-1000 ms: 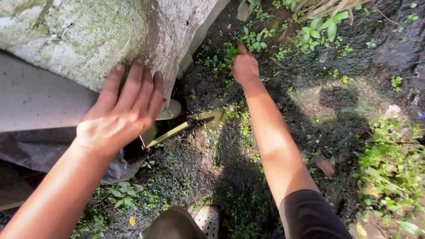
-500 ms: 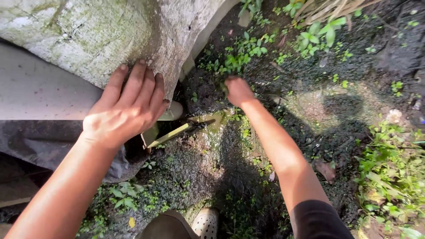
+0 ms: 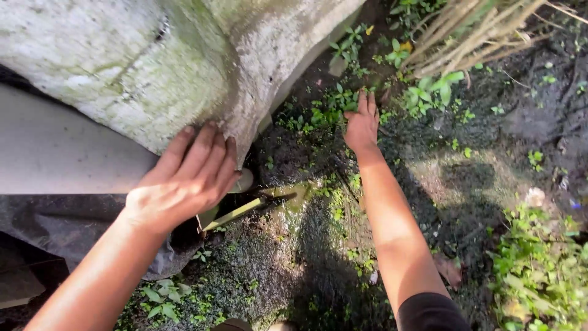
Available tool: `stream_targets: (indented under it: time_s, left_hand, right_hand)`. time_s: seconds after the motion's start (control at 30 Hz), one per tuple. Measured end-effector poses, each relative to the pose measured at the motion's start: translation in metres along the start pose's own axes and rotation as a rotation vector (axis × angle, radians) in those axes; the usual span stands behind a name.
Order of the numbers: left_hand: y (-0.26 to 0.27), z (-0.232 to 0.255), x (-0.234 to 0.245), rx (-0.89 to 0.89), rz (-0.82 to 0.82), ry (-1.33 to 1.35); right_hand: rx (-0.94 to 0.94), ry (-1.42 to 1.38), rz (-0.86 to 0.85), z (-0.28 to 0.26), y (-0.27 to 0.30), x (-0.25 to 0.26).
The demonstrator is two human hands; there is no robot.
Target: Manually removing small weeds and debris from a muddy patch of ground.
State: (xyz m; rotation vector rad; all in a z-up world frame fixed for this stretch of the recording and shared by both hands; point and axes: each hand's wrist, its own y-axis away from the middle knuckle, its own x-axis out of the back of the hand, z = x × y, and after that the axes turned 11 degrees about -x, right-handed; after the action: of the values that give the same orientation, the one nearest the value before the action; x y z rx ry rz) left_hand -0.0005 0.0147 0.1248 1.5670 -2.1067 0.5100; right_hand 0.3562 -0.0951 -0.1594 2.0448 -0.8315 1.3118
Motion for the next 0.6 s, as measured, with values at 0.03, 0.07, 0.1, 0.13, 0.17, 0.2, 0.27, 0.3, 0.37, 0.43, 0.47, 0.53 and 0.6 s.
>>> stream_targets:
  time_s: [0.03,0.07,0.1,0.13,0.17,0.2,0.27,0.3,0.37,0.43,0.47,0.53,0.6]
  left_hand:
    - [0.0,0.0,0.0,0.001,0.008,-0.004]
    - [0.001,0.0,0.001,-0.002,0.014,-0.004]
    - [-0.001,-0.001,0.0,0.003,0.007,0.002]
    - [-0.001,-0.001,-0.001,0.006,0.018,-0.011]
    - [-0.001,0.0,-0.001,0.01,0.028,-0.025]
    - [0.0,-0.002,0.0,0.014,0.018,-0.019]
    - [-0.002,-0.003,0.003,0.014,0.044,-0.002]
    - [-0.001,-0.002,0.0,0.015,0.039,0.006]
    - [0.001,0.0,-0.005,-0.018,0.014,-0.027]
    - [0.0,-0.002,-0.006,-0.005,0.031,-0.051]
    - [0.0,-0.003,-0.005,0.01,0.057,-0.082]
    - [0.001,-0.001,-0.005,0.005,0.039,-0.071]
    - [0.001,-0.001,-0.003,0.004,0.035,-0.072]
  right_hand:
    - [-0.035,0.051,-0.072,-0.009,-0.006,0.005]
    - [-0.073,0.102,-0.148,-0.016,-0.008,0.009]
    - [-0.068,0.107,-0.155,-0.017,-0.015,0.005]
    - [-0.052,0.171,-0.228,-0.021,-0.022,0.0]
    - [-0.037,0.235,-0.3,-0.025,-0.029,-0.006]
    - [-0.029,0.239,-0.308,-0.025,-0.033,-0.018]
    - [0.01,0.179,-0.257,-0.02,-0.039,-0.043]
    - [0.012,0.182,-0.266,-0.019,-0.041,-0.051]
    - [0.063,0.085,-0.148,-0.017,-0.043,-0.067]
    - [0.018,0.035,-0.174,-0.026,-0.034,-0.054]
    - [-0.031,-0.012,-0.188,-0.03,-0.028,-0.047]
    - [-0.003,-0.076,-0.218,-0.034,-0.012,-0.047]
    - [0.023,-0.137,-0.228,-0.035,0.008,-0.043]
